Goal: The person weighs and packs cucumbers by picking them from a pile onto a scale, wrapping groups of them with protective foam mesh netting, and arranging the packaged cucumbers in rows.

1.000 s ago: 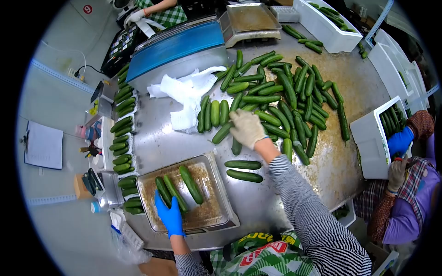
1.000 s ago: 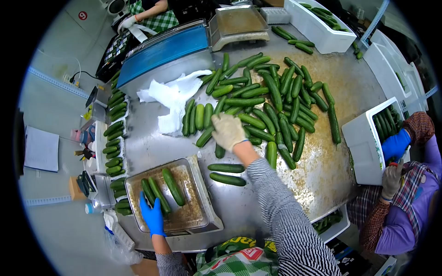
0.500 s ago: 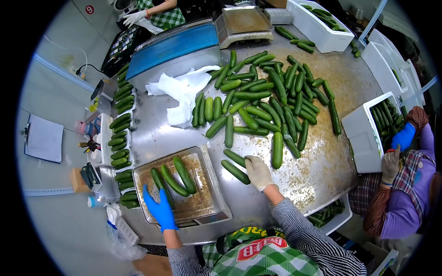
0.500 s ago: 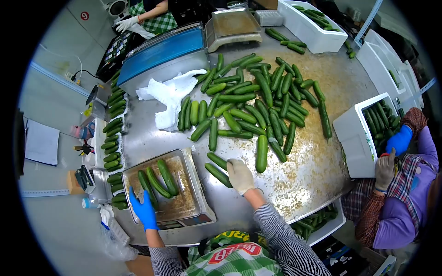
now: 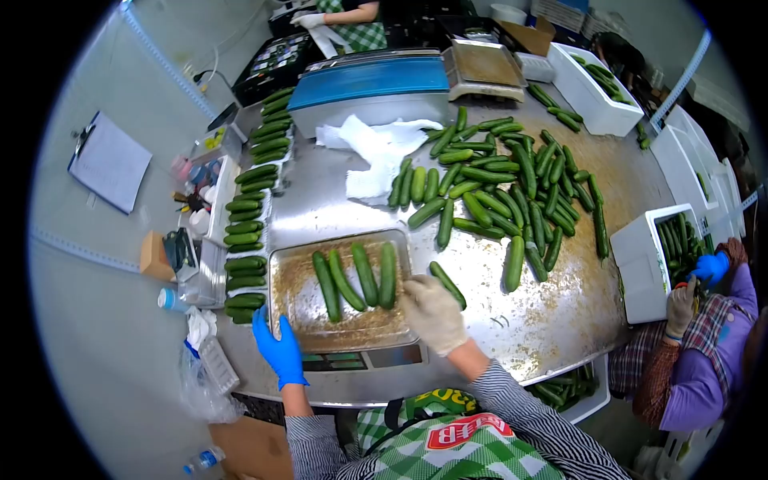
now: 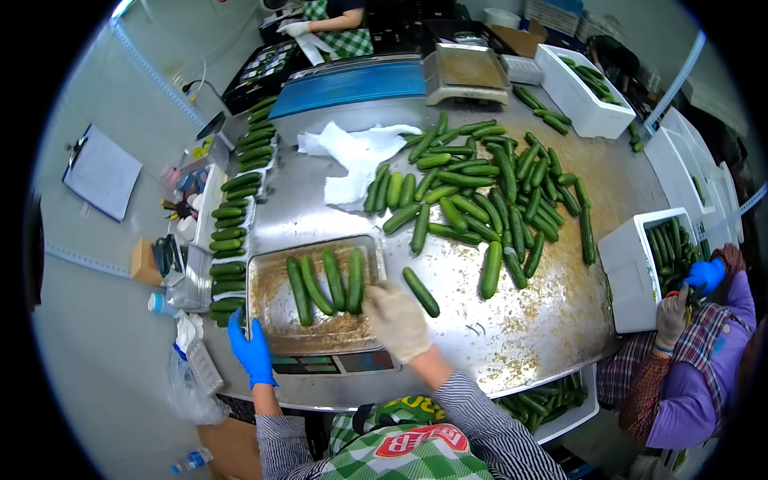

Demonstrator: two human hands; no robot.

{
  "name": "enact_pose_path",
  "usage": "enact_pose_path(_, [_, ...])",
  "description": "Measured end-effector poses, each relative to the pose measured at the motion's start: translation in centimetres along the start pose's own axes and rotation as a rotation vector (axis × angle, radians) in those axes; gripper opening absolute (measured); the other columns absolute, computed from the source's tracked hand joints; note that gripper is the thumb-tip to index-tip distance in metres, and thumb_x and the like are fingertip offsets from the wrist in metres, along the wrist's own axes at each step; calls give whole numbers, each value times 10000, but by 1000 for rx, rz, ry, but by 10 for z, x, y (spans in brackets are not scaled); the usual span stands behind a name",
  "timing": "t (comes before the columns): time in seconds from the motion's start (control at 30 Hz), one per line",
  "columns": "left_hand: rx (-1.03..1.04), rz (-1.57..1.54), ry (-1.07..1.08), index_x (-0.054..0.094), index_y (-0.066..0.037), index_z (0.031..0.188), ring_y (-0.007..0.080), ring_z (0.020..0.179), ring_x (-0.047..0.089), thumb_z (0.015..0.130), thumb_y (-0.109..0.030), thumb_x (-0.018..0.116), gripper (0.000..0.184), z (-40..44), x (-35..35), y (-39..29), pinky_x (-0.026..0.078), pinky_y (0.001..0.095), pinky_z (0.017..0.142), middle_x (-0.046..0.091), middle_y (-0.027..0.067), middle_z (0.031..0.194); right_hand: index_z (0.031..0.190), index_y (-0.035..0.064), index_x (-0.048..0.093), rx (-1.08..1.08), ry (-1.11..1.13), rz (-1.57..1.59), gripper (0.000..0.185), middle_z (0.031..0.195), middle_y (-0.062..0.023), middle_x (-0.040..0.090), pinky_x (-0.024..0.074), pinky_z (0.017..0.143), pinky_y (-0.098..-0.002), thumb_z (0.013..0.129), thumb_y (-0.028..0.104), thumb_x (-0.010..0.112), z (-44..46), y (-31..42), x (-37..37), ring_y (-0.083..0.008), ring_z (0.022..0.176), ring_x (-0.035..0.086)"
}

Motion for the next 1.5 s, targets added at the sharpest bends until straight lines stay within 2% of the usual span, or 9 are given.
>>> enact_pose_path(0.17, [-249,-65,3,592,-4,1278,274,1153,584,930,-157,658,386,-19,-55,82,461,397,975,620,143,1271,1321,-1,531,18,-114,-717,566,1050,-235,642,545,776,-463,822,214,691,-35,-82,0,-388,904,649])
enact_pose_path(0.33, [-320,-69,-29,627,-3,1214,256,1108,610,934,-144,641,314,-46,-95,127,485,388,918,645,144,1211,1316,22,525,240,47,-735,508,940,-181,619,546,739,-469,877,247,648,-42,-127,35,-347,830,646])
enact_pose_path(0.53, [-384,-72,-95,650,-13,1183,237,1079,624,941,-145,637,276,-50,-133,164,495,371,899,659,140,1181,1239,-108,575,694,-182,-7,601,1154,-369,611,420,980,-482,989,412,403,-57,-179,29,-501,1105,570])
enact_pose_path(0.67, [-388,-111,-88,665,-10,1156,213,1042,637,942,-140,633,252,-55,-133,179,497,351,885,680,125,1137,942,-28,596,792,-234,293,522,704,-87,577,420,521,-344,1015,444,385,-75,-171,26,-182,573,539])
enact_pose_path(0.83, [-345,-94,-7,678,-6,1118,197,990,650,940,-127,629,221,-44,-114,151,508,337,851,695,109,1092,1114,-62,624,586,-162,79,510,785,-89,613,451,584,-339,1026,392,407,-63,-138,10,-164,622,545])
enact_pose_path(1.1, [-109,-224,163,670,-8,1126,189,991,637,942,-89,628,205,-24,-42,40,495,323,857,691,96,1098,1502,-28,341,630,-141,568,635,1049,-117,636,528,663,-285,953,226,536,-47,-135,16,-141,778,587])
enact_pose_path(1.23, [233,-152,200,608,12,1245,371,1190,573,862,-148,725,431,-26,16,-55,438,449,1003,593,224,1306,1437,-56,421,551,-104,259,599,1336,-285,564,390,1089,-355,918,201,576,-47,-144,16,-366,1278,533])
enact_pose_path(1.3, [276,-122,341,498,-31,1408,433,1354,428,816,-271,777,697,-28,42,-110,327,491,1120,414,274,1490,1410,-33,464,454,-51,94,587,1307,-262,583,411,1077,-373,886,184,614,-41,-140,13,-371,1246,550])
enact_pose_path(1.5, [530,300,539,383,-109,1519,430,1444,261,922,-405,592,699,-38,137,-152,193,537,1148,240,225,1603,1056,36,684,99,-67,-299,294,968,-157,683,505,837,-444,807,192,682,-9,-157,-7,-356,906,643])
Point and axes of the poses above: each hand's wrist, its own z-axis towards the middle knuckle, its own x-axis out of the palm, y = z × x, the point moved 3 cm from there along z, towards the middle knuckle
